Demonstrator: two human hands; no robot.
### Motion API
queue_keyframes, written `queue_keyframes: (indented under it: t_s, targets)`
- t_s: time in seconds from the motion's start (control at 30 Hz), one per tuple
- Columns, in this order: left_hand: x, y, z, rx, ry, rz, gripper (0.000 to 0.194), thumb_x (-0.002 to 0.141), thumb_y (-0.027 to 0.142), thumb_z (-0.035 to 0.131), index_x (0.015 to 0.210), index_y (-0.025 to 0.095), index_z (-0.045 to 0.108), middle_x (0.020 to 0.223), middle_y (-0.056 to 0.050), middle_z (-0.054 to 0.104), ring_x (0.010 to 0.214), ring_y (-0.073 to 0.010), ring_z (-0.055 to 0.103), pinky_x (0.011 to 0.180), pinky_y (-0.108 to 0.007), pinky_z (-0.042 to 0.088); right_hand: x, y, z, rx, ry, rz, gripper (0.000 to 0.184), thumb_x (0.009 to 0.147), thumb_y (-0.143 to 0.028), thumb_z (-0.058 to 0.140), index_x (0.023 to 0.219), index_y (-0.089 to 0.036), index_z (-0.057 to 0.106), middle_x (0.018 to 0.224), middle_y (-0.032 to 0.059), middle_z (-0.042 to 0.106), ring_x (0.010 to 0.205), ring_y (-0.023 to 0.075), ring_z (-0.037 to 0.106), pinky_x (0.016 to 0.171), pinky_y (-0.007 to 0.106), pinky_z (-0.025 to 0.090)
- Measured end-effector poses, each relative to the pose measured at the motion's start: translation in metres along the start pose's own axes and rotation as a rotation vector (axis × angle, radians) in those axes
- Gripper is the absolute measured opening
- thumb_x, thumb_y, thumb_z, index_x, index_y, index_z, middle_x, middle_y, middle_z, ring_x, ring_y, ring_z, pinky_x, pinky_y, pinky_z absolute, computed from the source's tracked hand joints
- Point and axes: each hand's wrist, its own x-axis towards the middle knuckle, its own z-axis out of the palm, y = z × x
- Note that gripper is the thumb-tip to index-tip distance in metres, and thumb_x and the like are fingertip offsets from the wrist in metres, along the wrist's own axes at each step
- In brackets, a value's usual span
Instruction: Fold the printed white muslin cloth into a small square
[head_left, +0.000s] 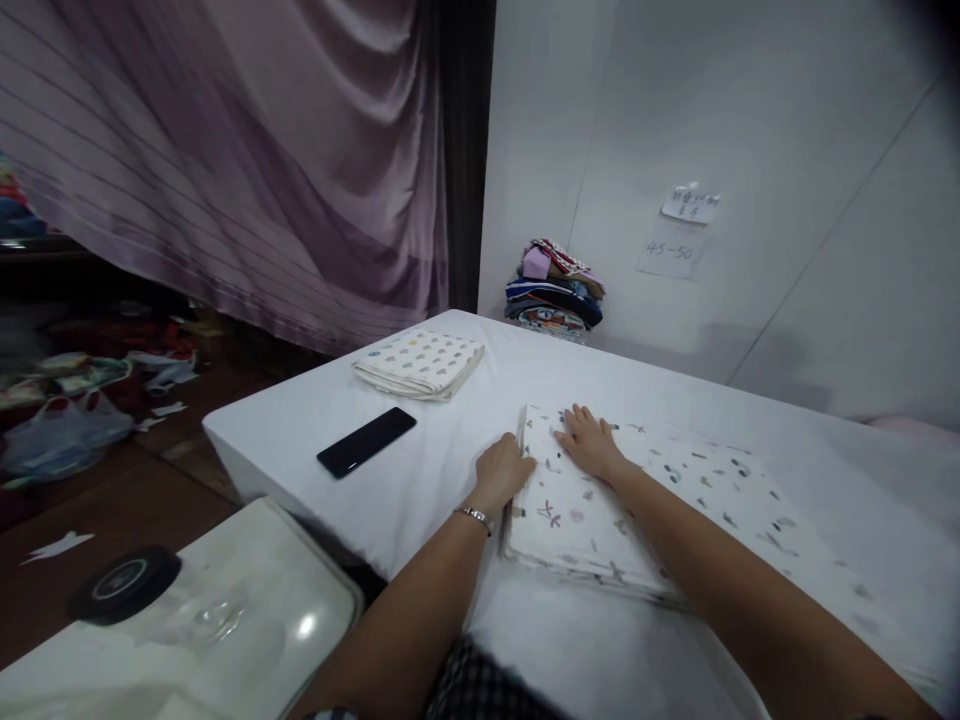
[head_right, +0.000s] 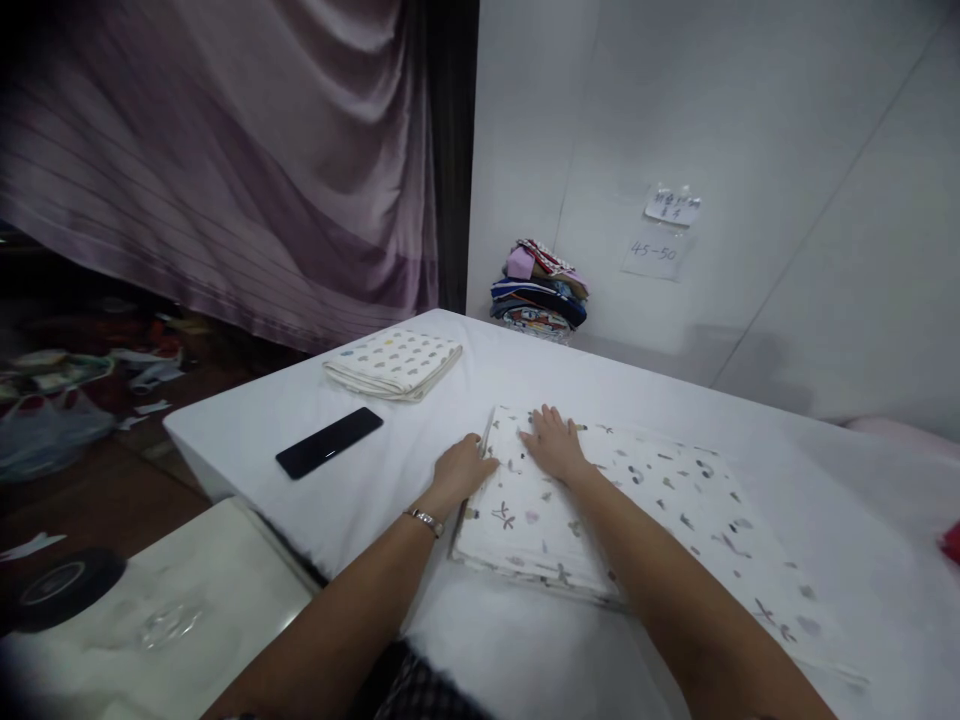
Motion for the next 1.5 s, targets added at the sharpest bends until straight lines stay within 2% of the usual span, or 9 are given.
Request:
queue_keyframes:
  t_s: [0.23,0.3,0.47,0.67,0.77,1.0,1.23,1.37,1.5]
  targets:
    - [-0.002,0.002,-0.004,-0.007,-0.027,-0.02,0.038,0.073,0.039,0.054,0.105,0.018,0.053,0.108,-0.011,0.064,0.099,-0.0261,0.06,0.076,-0.032,0.043,-0.002,-0.008,0.001,0.018,-0.035,0.011,0.066,0.092,-0.054,0.02,0.145,-0.015,0.022,0.153,0.0081,0.011,0.14,0.0226,0.005,0.11,0.048,0.007]
    - [-0.002,0.002,-0.004,-0.01,-0.026,-0.023,0.039,0.073,0.038,0.054,0.106,0.018,0.053,0.108,-0.011,0.064,0.1,-0.0263,0.06,0.076,-0.033,0.043,-0.01,-0.013,0.001,0.024,-0.022,0.008,0.066,0.092,-0.054,0.021,0.145,-0.015,0.021,0.153,0.0098,0.009,0.14,0.0238,0.004,0.11,0.048,0.008]
    - [-0.001,0.002,-0.004,-0.005,-0.008,-0.013,0.04,0.072,0.036,0.053,0.107,0.017,0.054,0.111,-0.013,0.063,0.102,-0.0274,0.059,0.078,-0.033,0.043,-0.037,-0.03,0.004,0.04,-0.023,-0.132,0.065,0.093,-0.054,0.018,0.145,-0.016,0.024,0.153,0.009,0.013,0.14,0.0236,0.006,0.11,0.048,0.006]
    - [-0.003,0.002,-0.006,-0.036,0.0,-0.008,0.051,0.072,0.039,0.055,0.116,0.015,0.049,0.114,-0.014,0.062,0.104,-0.0277,0.058,0.081,-0.034,0.043,-0.052,-0.038,0.003,0.063,0.005,-0.157,0.066,0.092,-0.054,0.022,0.145,-0.014,0.024,0.153,0.0088,0.011,0.14,0.0233,0.005,0.111,0.048,0.006]
    - [-0.003,0.002,-0.005,-0.042,0.003,-0.019,0.056,0.072,0.038,0.056,0.122,0.015,0.046,0.114,-0.014,0.062,0.105,-0.0277,0.058,0.082,-0.034,0.043,-0.061,-0.043,0.0,0.075,-0.036,-0.164,0.064,0.093,-0.052,0.023,0.144,-0.015,0.026,0.152,0.0093,0.013,0.14,0.0235,0.006,0.111,0.048,0.006]
    - [-0.003,0.001,-0.005,-0.055,0.001,-0.01,0.057,0.072,0.039,0.056,0.123,0.016,0.046,0.116,-0.014,0.062,0.107,-0.027,0.058,0.084,-0.033,0.043,-0.121,-0.07,-0.003,0.157,-0.09,-0.343,0.068,0.091,-0.058,0.025,0.145,-0.015,0.026,0.151,0.012,0.016,0.14,0.025,0.008,0.111,0.05,0.009]
    - [-0.004,0.0,-0.004,-0.08,-0.003,-0.003,0.059,0.072,0.04,0.058,0.124,0.017,0.045,0.117,-0.013,0.061,0.108,-0.027,0.057,0.085,-0.033,0.042,-0.182,-0.08,0.015,0.09,0.031,-0.494,0.065,0.091,-0.049,0.037,0.144,-0.013,0.026,0.15,0.0127,0.018,0.139,0.0256,0.013,0.112,0.049,0.013]
    - [-0.004,-0.001,-0.003,-0.091,0.002,-0.011,0.058,0.071,0.041,0.059,0.123,0.018,0.046,0.118,-0.012,0.061,0.108,-0.0259,0.057,0.084,-0.032,0.042,-0.197,-0.077,0.016,0.051,0.071,-0.528,0.063,0.092,-0.046,0.038,0.144,-0.013,0.026,0.149,0.0116,0.021,0.138,0.0245,0.016,0.113,0.048,0.014]
    - [-0.004,-0.003,-0.003,-0.113,0.006,-0.018,0.062,0.07,0.048,0.061,0.123,0.019,0.046,0.115,-0.011,0.063,0.106,-0.0248,0.058,0.082,-0.03,0.042,-0.194,-0.07,0.012,0.023,0.086,-0.469,0.061,0.091,-0.043,0.039,0.143,-0.012,0.03,0.148,0.0131,0.024,0.138,0.0261,0.018,0.112,0.051,0.013]
